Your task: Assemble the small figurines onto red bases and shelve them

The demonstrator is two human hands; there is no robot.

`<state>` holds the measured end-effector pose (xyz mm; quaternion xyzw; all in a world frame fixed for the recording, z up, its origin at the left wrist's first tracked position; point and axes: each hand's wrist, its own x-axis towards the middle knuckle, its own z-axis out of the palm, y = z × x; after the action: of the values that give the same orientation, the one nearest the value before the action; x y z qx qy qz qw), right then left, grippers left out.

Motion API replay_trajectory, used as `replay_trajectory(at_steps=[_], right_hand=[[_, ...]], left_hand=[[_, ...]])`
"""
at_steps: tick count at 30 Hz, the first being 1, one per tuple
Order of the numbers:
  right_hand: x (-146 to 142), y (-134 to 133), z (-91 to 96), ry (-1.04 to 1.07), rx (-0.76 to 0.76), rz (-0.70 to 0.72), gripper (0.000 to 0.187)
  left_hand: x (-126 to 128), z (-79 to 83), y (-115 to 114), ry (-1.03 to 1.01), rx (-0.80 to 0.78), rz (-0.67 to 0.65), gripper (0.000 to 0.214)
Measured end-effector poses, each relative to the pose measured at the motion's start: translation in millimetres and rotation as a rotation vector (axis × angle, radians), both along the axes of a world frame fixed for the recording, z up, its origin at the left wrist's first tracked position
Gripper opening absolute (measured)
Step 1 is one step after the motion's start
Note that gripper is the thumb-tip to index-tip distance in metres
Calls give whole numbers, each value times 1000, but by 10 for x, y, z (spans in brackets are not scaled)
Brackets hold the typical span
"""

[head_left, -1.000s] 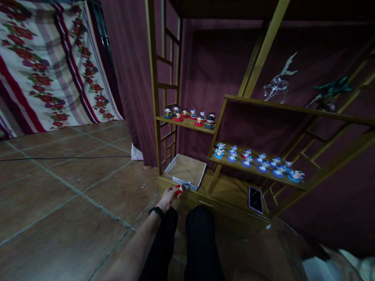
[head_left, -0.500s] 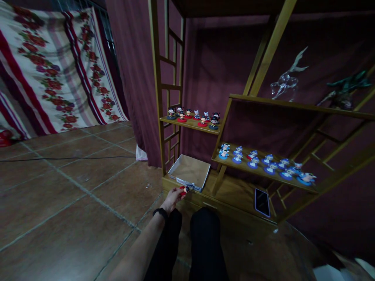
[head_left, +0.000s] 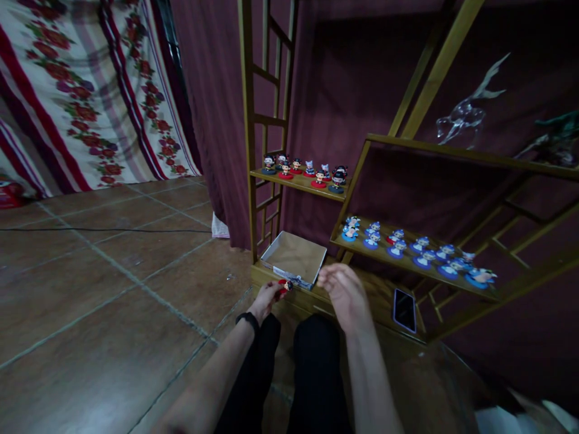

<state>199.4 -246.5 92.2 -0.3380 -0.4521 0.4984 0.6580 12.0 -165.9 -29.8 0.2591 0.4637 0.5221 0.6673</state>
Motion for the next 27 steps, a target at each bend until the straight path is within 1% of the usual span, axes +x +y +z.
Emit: replay_trajectory(at_steps=[1,3,5,7,9,12,15,19,22,24,27], right_hand=[[-41,81,-130,-24,-58,-44,25],[-158,252,-452,-88,-218,-131,24],[-297,401,-783,-144,-354,-153,26],[-425,506,-1039,-186,-377,-167,28],[-524,570,-1187,-228,-364,-126,31],[-603,625,-1265,-273,-416,-24,30],[-608,670,-1285,-233,-482,45,29],[-551,726,-1296,-209,-482,22,24],[-518,747,-1295,-218,-474,26,24],[-501,747,-1299,-256,-438,36,25],[-460,737,-1311,-430,-293,11,21]], left_hand=[[5,6,-4,-3,10,11,24],[17,21,-18,-14,28,26,25],[33,31,-31,-22,42,32,26],[52,31,-39,-29,67,30,26],[72,21,-40,-34,97,25,26],[99,0,-34,-1,135,13,25],[121,-4,-33,48,149,-12,25],[126,52,-50,-1,114,-78,27],[104,111,-72,-37,79,-125,25],[87,138,-85,-55,60,-144,24],[77,154,-97,-77,38,-148,22]])
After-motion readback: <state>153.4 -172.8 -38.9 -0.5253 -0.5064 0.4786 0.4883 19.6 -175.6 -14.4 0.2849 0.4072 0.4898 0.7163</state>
